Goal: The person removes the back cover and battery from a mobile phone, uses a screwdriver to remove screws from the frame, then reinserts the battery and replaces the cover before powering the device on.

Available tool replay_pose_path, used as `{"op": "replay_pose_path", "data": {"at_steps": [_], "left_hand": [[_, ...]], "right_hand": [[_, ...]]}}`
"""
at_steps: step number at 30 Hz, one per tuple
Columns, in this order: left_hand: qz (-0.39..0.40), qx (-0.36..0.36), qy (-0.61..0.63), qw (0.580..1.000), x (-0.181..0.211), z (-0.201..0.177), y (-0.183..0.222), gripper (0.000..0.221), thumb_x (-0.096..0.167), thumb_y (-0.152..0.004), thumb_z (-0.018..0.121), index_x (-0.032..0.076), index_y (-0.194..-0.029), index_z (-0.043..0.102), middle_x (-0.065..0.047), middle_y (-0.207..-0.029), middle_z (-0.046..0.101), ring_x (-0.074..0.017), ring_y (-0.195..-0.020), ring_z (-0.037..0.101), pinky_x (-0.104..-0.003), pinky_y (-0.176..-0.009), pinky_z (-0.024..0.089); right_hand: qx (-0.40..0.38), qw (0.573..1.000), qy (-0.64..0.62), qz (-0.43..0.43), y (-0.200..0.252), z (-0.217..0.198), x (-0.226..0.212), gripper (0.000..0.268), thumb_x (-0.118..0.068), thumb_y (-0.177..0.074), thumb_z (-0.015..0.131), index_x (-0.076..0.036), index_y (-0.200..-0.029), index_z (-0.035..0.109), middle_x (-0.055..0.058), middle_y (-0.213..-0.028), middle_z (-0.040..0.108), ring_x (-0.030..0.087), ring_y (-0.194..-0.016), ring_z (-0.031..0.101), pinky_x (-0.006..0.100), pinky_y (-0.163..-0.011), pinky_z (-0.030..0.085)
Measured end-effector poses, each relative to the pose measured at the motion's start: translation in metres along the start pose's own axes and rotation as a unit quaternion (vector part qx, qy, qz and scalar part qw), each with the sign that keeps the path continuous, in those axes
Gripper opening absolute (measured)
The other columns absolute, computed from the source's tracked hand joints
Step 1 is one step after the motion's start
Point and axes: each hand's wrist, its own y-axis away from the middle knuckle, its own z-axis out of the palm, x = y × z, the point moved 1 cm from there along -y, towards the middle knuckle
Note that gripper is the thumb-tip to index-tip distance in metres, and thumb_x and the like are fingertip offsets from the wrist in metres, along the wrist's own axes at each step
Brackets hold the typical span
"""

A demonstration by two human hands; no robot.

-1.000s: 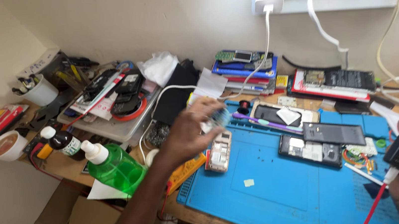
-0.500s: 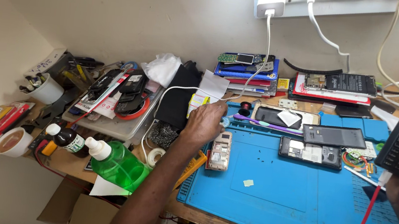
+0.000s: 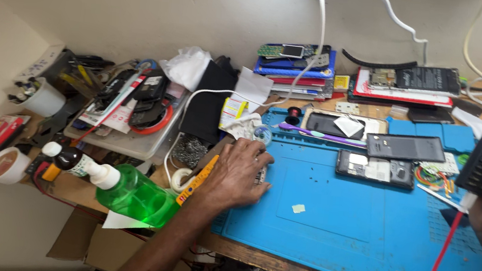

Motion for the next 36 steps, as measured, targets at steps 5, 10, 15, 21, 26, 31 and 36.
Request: {"op": "replay_pose_path", "data": {"at_steps": [5, 10, 15, 21, 26, 31, 36], "left_hand": [[-0.036, -0.023, 0.07, 0.997, 0.012, 0.017, 0.004, 0.048, 0.037, -0.095, 0.06, 0.015, -0.137, 0.064, -0.008, -0.142, 0.058, -0.0265, -0.14, 0.048, -0.048, -0.119, 0.038], [0.067, -0.009, -0.006, 0.998, 0.06, 0.063, -0.01, 0.086, 0.063, -0.102, 0.033, -0.002, -0.156, 0.022, -0.024, -0.165, 0.016, -0.0388, -0.152, 0.009, -0.056, -0.122, 0.008], [0.021, -0.102, 0.105, 0.989, 0.07, 0.079, -0.013, 0.094, 0.068, -0.102, 0.016, -0.005, -0.161, 0.009, -0.025, -0.169, 0.004, -0.0361, -0.158, -0.004, -0.052, -0.126, -0.003], [0.074, -0.085, 0.137, 0.984, 0.078, 0.072, -0.001, 0.091, 0.069, -0.1, 0.011, 0.002, -0.163, 0.014, -0.017, -0.173, 0.008, -0.0339, -0.16, -0.002, -0.056, -0.127, -0.004], [0.156, 0.078, -0.053, 0.983, 0.082, 0.077, -0.001, 0.08, 0.066, -0.103, 0.022, 0.01, -0.161, 0.02, -0.009, -0.169, 0.014, -0.0319, -0.158, 0.0, -0.062, -0.123, -0.004], [0.145, 0.087, -0.037, 0.985, 0.074, 0.067, -0.001, 0.081, 0.062, -0.103, 0.04, 0.002, -0.156, 0.031, -0.014, -0.169, 0.02, -0.0339, -0.157, 0.005, -0.066, -0.119, -0.004], [0.093, -0.037, 0.297, 0.95, 0.114, 0.053, -0.03, 0.062, 0.039, -0.099, 0.061, 0.007, -0.151, 0.046, -0.017, -0.154, 0.047, -0.0333, -0.146, 0.04, -0.053, -0.118, 0.034]], "right_hand": [[-0.005, 1.0, -0.008, 0.01, 0.005, 0.004, 0.009, 0.026, -0.024, -0.124, 0.042, -0.001, -0.126, 0.055, 0.004, -0.106, 0.06, 0.012, -0.096, 0.063, 0.026, -0.088, 0.054], [-0.006, 1.0, -0.008, -0.013, -0.004, 0.004, -0.007, 0.025, -0.022, -0.123, 0.042, -0.001, -0.124, 0.055, 0.005, -0.105, 0.06, 0.012, -0.094, 0.062, 0.026, -0.086, 0.053], [0.001, 1.0, 0.012, -0.002, 0.003, 0.03, -0.035, 0.024, -0.024, -0.124, 0.047, -0.005, -0.121, 0.06, 0.004, -0.105, 0.065, 0.01, -0.09, 0.065, 0.024, -0.08, 0.055], [-0.01, 1.0, -0.001, -0.005, 0.004, 0.043, -0.045, 0.025, -0.022, -0.129, 0.05, -0.003, -0.117, 0.059, 0.004, -0.1, 0.062, 0.011, -0.086, 0.061, 0.026, -0.082, 0.055], [0.003, 1.0, -0.027, -0.01, -0.001, 0.04, -0.038, 0.021, -0.024, -0.124, 0.055, -0.009, -0.11, 0.058, 0.001, -0.096, 0.061, 0.01, -0.081, 0.061, 0.026, -0.075, 0.054], [0.074, 0.995, 0.062, -0.033, -0.009, 0.043, -0.035, 0.02, -0.029, -0.118, 0.057, -0.01, -0.114, 0.059, -0.004, -0.099, 0.06, 0.005, -0.09, 0.06, 0.023, -0.078, 0.053], [0.043, 0.998, -0.008, 0.044, 0.0, 0.054, -0.035, 0.027, -0.034, -0.108, 0.053, -0.009, -0.109, 0.064, 0.0, -0.086, 0.067, 0.008, -0.071, 0.064, 0.026, -0.059, 0.055]]}}
